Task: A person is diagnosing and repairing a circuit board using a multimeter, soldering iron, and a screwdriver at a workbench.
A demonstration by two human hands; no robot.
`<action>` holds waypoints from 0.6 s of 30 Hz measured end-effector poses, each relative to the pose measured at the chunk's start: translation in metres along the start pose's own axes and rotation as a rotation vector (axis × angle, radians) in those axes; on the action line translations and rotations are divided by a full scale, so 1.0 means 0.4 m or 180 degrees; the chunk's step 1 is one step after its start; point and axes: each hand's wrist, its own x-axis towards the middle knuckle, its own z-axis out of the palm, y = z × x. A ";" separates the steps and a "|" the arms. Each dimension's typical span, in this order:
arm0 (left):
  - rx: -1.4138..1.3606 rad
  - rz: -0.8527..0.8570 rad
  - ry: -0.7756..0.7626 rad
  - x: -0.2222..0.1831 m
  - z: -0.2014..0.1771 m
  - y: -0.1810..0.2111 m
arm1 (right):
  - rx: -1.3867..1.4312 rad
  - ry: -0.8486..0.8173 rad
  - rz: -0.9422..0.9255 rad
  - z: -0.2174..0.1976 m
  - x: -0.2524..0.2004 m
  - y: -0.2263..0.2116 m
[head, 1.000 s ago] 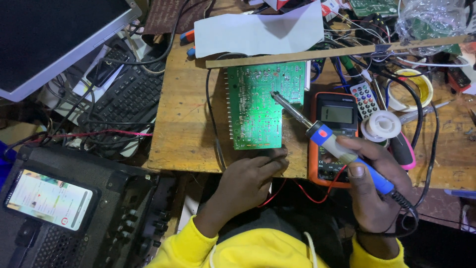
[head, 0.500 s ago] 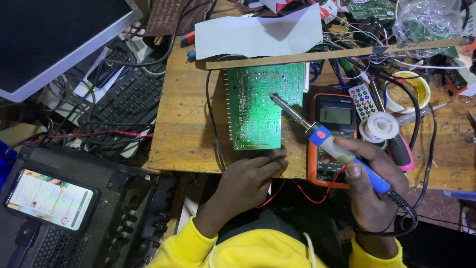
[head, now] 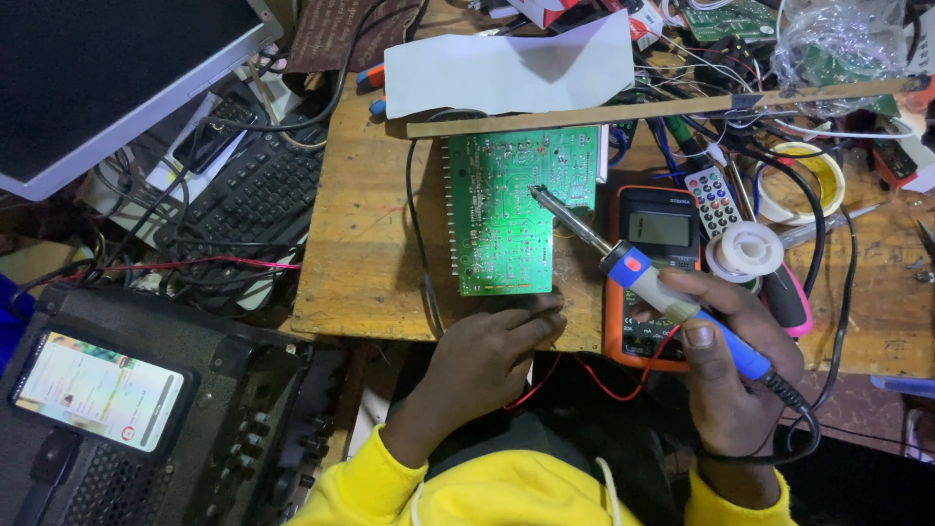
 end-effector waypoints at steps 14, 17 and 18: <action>-0.0074 -0.0002 -0.0061 0.002 -0.008 0.003 | -0.0088 -0.0066 0.0047 -0.007 0.001 0.000; -0.0005 -0.0098 -0.0038 0.000 -0.006 0.005 | 0.0196 -0.0113 -0.0085 -0.002 0.006 0.005; -0.0004 -0.0097 -0.0037 0.000 -0.007 0.005 | 0.0197 -0.0112 -0.0086 0.000 0.004 0.005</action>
